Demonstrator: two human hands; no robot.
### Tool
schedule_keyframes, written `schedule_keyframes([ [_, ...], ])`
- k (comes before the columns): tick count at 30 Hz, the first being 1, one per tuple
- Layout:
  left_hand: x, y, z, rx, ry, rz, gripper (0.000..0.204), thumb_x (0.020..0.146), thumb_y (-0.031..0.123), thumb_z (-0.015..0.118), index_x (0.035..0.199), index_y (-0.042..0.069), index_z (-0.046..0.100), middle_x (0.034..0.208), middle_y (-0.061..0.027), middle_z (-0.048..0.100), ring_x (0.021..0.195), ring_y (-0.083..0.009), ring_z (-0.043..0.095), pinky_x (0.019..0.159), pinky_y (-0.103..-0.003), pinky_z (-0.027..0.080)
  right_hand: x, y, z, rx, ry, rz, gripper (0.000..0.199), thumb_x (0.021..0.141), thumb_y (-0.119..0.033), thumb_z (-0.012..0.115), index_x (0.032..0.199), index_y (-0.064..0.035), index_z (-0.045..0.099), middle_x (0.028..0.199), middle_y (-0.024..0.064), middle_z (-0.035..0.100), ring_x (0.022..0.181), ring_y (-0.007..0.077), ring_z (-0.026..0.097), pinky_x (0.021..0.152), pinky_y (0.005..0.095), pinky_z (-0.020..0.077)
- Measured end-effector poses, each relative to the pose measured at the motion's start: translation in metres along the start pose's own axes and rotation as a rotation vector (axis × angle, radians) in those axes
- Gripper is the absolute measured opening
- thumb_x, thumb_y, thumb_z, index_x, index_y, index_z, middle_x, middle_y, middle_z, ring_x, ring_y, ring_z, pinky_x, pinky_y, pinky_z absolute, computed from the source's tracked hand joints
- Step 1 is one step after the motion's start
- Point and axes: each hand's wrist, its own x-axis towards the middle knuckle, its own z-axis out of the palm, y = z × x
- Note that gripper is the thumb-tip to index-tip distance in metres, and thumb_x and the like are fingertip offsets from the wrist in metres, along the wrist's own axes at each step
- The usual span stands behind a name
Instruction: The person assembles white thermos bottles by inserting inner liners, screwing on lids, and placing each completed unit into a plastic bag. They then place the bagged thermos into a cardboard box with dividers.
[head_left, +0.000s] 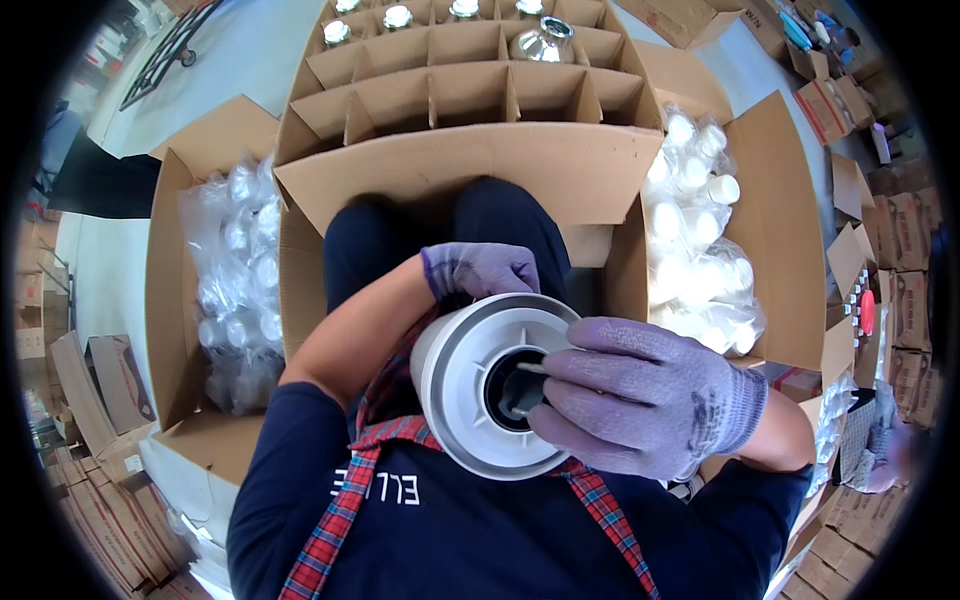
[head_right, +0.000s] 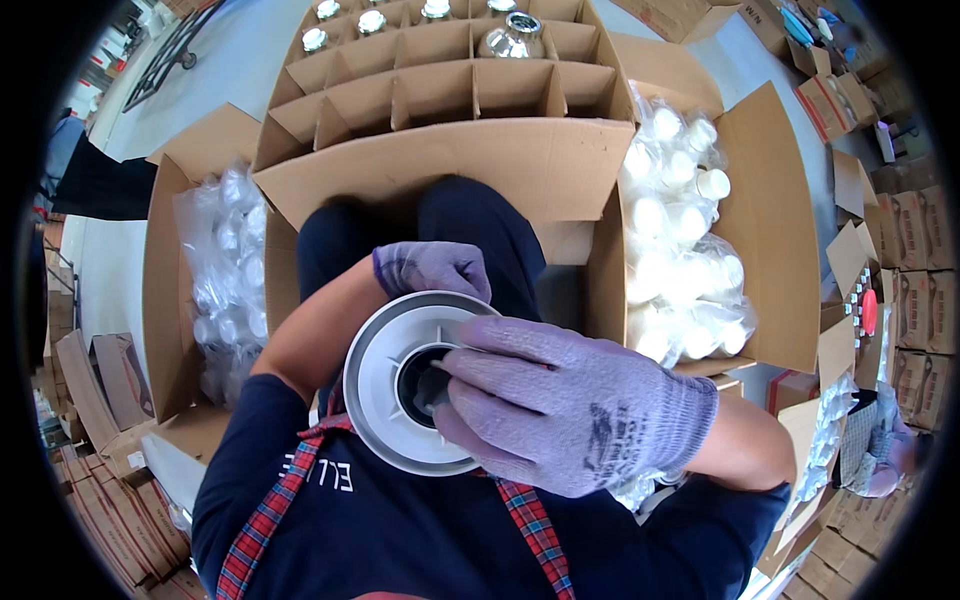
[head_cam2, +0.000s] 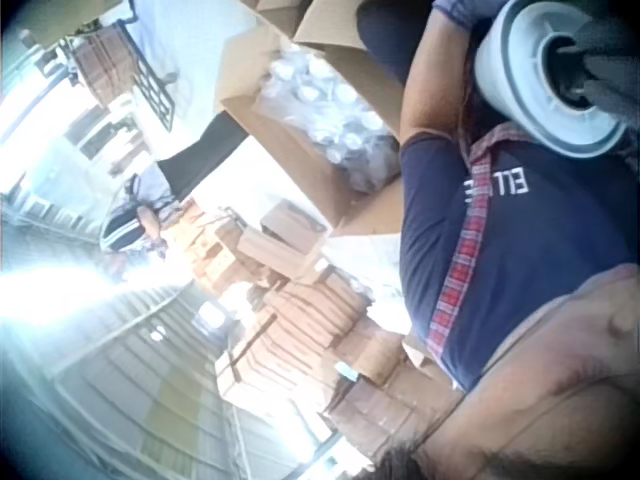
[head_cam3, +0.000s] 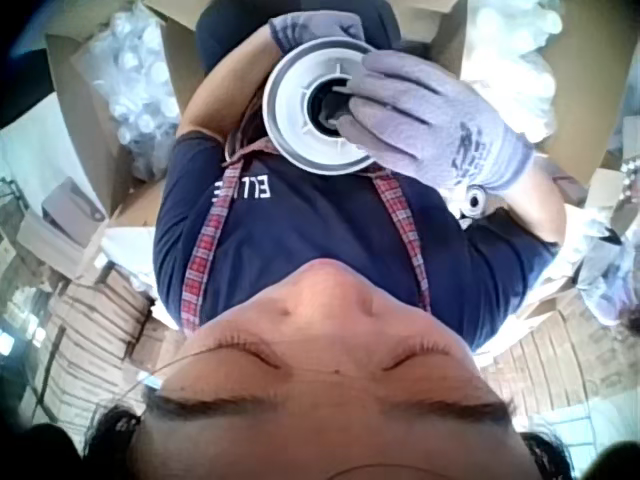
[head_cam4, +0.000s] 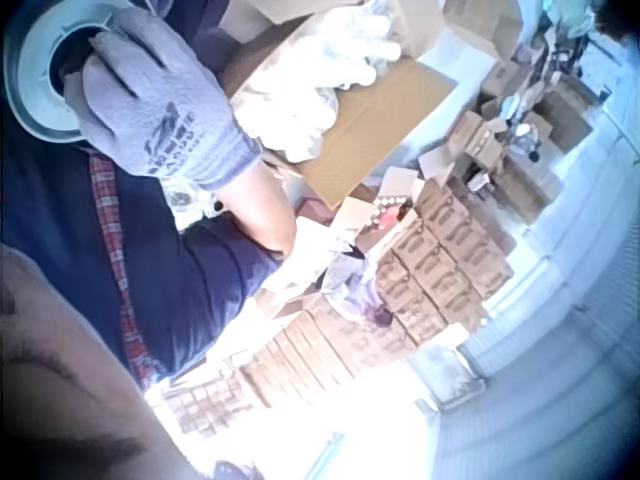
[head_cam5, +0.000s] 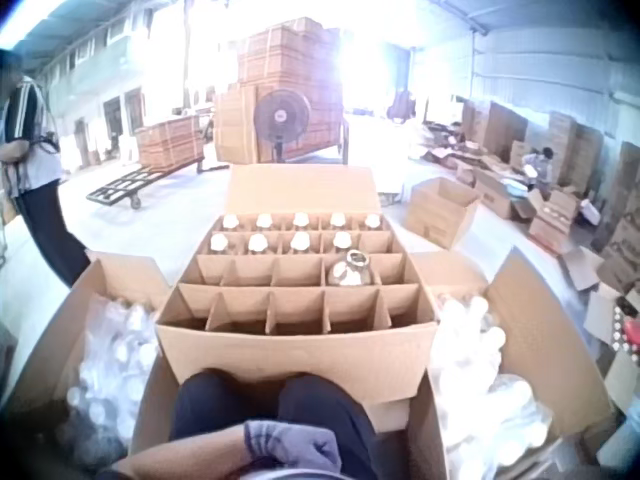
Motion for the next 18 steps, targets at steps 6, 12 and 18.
schedule_keyframes([
  [6,0.038,0.018,0.022,0.153,-0.291,-0.114,0.031,0.089,0.018,0.065,0.063,0.001,0.068,0.053,0.0052,0.051,0.049,-0.0034,0.044,0.044,-0.027,0.034,0.012,-0.012,-0.013,0.044,-0.229,-0.224,0.026,0.075,-0.008,0.069,0.098,0.0042,0.071,0.110,0.0142,0.067,0.111,0.0287,0.065,0.103,0.0411,0.0525],
  [12,0.053,0.005,0.040,0.339,-0.222,-0.051,0.033,0.087,0.021,0.065,0.065,-0.004,0.065,0.056,-0.0003,0.058,0.055,-0.0121,0.052,0.054,-0.032,0.041,0.027,-0.034,-0.011,-0.110,-0.426,-0.187,0.033,0.071,-0.013,0.069,0.099,0.0047,0.069,0.089,0.0099,0.064,0.090,0.0237,0.065,0.081,0.0376,0.0541],
  [18,-0.052,-0.005,0.076,0.814,1.041,0.162,0.024,0.085,0.027,0.062,0.077,0.005,0.071,0.079,-0.0166,0.067,0.068,-0.0318,0.063,0.065,-0.042,0.052,-0.028,-0.029,0.020,0.235,-0.152,0.716,0.018,0.083,-0.011,0.068,0.099,-0.0031,0.065,0.078,0.0093,0.059,0.064,0.0232,0.063,0.054,0.0329,0.0507],
])
